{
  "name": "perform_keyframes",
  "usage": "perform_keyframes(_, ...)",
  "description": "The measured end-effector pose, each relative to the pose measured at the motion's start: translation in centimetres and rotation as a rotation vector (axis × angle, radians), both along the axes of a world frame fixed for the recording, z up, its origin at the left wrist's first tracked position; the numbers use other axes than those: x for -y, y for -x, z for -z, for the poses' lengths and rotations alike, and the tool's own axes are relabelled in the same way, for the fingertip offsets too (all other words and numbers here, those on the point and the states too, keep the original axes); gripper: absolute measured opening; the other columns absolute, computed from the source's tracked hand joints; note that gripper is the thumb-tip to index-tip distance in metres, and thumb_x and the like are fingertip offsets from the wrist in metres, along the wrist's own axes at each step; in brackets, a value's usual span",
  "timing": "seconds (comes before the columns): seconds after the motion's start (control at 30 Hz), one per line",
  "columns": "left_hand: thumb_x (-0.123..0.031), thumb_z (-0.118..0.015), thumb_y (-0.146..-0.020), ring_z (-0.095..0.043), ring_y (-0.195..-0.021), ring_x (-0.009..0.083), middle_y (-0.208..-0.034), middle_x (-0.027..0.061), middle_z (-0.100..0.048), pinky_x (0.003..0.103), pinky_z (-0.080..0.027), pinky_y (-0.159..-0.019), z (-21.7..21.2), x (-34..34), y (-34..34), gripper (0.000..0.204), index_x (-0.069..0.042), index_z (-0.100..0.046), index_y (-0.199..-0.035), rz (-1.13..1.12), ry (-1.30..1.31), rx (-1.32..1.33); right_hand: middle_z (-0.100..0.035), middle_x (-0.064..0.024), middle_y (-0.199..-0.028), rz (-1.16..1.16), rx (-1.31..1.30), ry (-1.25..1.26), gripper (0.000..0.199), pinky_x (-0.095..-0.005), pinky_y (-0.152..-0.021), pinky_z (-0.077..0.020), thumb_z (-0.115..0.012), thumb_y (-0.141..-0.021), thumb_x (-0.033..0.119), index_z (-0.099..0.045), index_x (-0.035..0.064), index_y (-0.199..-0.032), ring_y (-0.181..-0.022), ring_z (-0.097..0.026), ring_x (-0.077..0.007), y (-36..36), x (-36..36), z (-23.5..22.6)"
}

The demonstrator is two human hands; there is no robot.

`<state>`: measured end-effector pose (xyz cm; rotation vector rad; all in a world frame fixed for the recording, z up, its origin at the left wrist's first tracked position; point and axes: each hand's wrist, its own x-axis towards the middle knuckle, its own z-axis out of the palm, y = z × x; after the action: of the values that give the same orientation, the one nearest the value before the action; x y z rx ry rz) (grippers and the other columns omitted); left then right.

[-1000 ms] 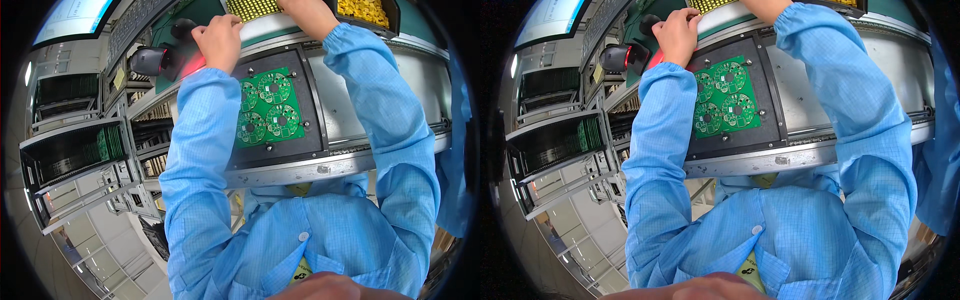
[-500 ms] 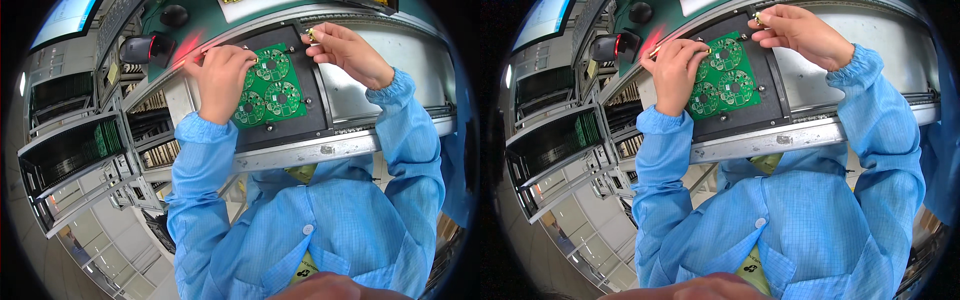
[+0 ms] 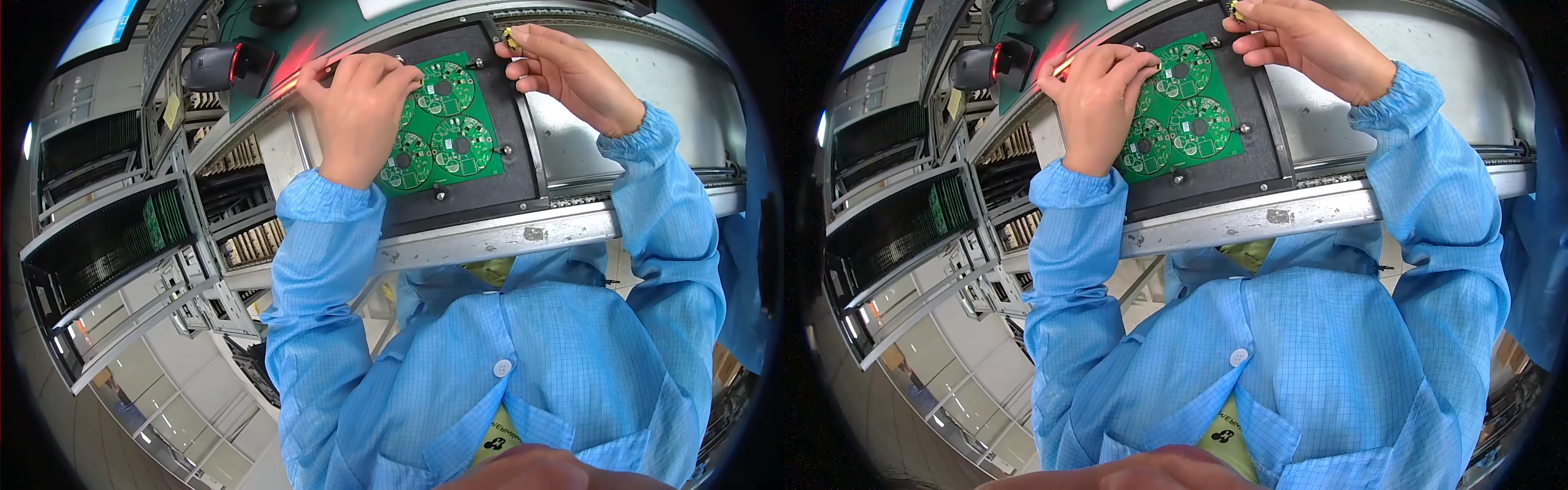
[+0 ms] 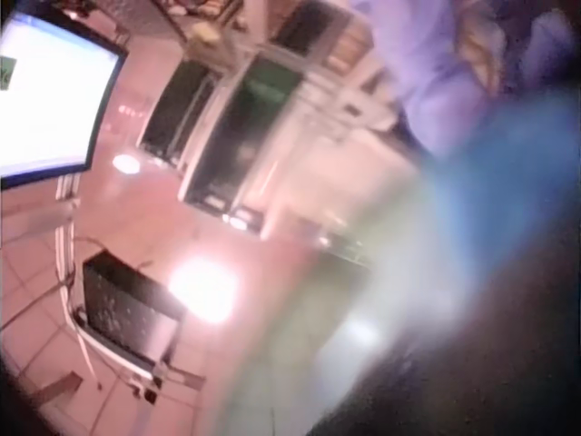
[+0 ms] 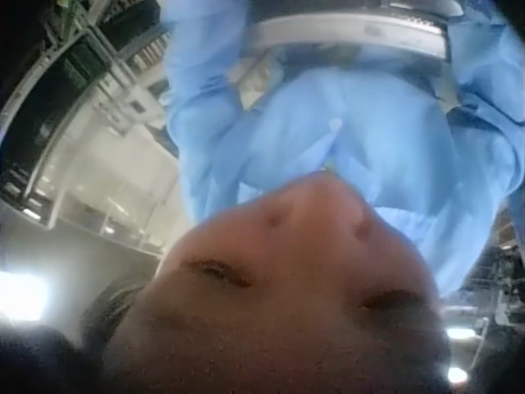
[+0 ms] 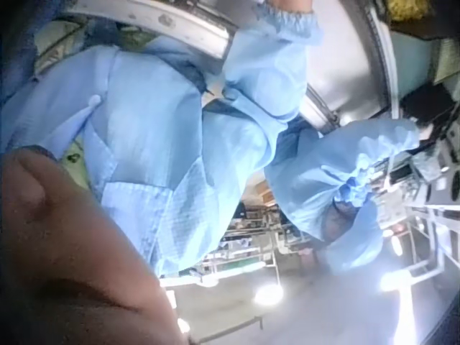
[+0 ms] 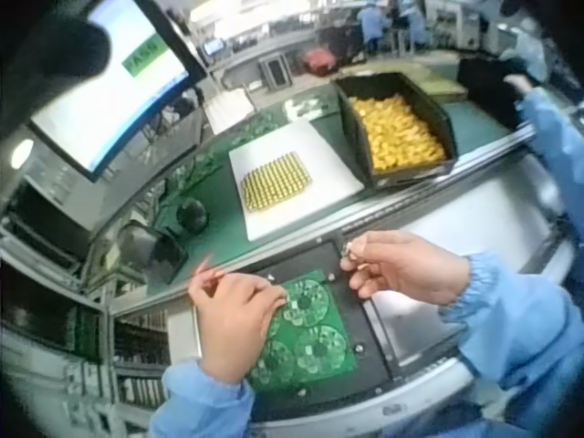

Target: Assembling electronic components onto printed circuit boards at an industrial assembly station.

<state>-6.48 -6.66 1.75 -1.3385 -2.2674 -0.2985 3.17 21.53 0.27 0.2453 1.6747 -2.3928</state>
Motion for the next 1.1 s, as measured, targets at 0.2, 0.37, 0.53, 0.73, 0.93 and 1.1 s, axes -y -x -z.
perform_keyframes(0.2,-0.026,-0.077,-0.085,-0.064,-0.099,0.0143,-0.095,-0.0085,-0.070,0.050,-0.030,-0.104,0.1,0.5,0.2,0.015,-0.024,-0.076,-0.100,-0.003,-0.037,0.073,-0.067,0.0031,-0.114,-0.031,-0.245,-0.458,0.026,-0.0232,-0.082,-0.0498,-0.062,-0.106,0.027,-0.066,0.0073,-0.123,-0.096,-0.062,-0.0077,-0.7,2.1,-0.3)
perform_keyframes(0.37,-0.025,-0.076,-0.087,-0.065,-0.097,0.0145,-0.092,-0.0061,-0.070,0.046,-0.029,-0.102,-0.2,2.1,0.4,0.017,-0.022,-0.077,-0.104,-0.007,-0.168,0.123,-0.067,-0.0072,-0.093,0.045,-0.694,-1.207,0.014,-0.0346,-0.072,-0.0539,-0.076,-0.089,0.010,-0.071,0.0091,-0.102,-0.084,-0.066,-0.0254,-3.1,8.9,-2.3)
perform_keyframes(0.53,-0.022,-0.075,-0.089,-0.066,-0.094,0.0138,-0.092,-0.0064,-0.070,0.041,-0.028,-0.100,0.2,4.8,0.1,0.008,-0.020,-0.078,-0.096,-0.021,-0.254,0.253,-0.068,-0.0048,-0.093,-0.017,-0.697,-1.476,0.012,-0.0400,-0.072,-0.0544,-0.075,-0.087,0.011,-0.071,0.0107,-0.098,-0.086,-0.067,-0.0294,-3.3,11.6,-2.5)
perform_keyframes(0.73,-0.015,-0.072,-0.092,-0.067,-0.087,0.0175,-0.089,-0.0007,-0.071,0.037,-0.033,-0.098,-1.3,6.0,-0.7,0.017,-0.012,-0.072,-0.109,-0.184,-0.367,0.587,-0.068,-0.0063,-0.097,-0.070,-0.630,-1.584,0.011,-0.0400,-0.073,-0.0547,-0.072,-0.089,0.010,-0.071,0.0095,-0.100,-0.087,-0.067,-0.0304,-3.7,12.2,-3.1)
perform_keyframes(0.93,-0.016,-0.071,-0.093,-0.067,-0.090,0.0228,-0.091,0.0036,-0.071,0.038,-0.035,-0.095,-0.8,7.4,-0.7,0.013,-0.012,-0.072,-0.105,-0.124,-0.475,0.540,-0.069,-0.0094,-0.097,-0.135,-0.644,-1.609,0.012,-0.0400,-0.071,-0.0545,-0.072,-0.091,0.008,-0.072,0.0067,-0.103,-0.084,-0.068,-0.0326,-3.4,12.9,-3.2)
perform_keyframes(1.1,-0.017,-0.070,-0.094,-0.066,-0.092,0.0265,-0.091,0.0053,-0.071,0.039,-0.037,-0.094,-0.6,7.7,-0.7,0.009,-0.012,-0.074,-0.099,-0.076,-0.488,0.503,-0.069,-0.0102,-0.098,-0.155,-0.653,-1.652,0.011,-0.0400,-0.070,-0.0546,-0.071,-0.092,0.008,-0.072,0.0066,-0.103,-0.082,-0.068,-0.0329,-3.2,12.9,-3.1)
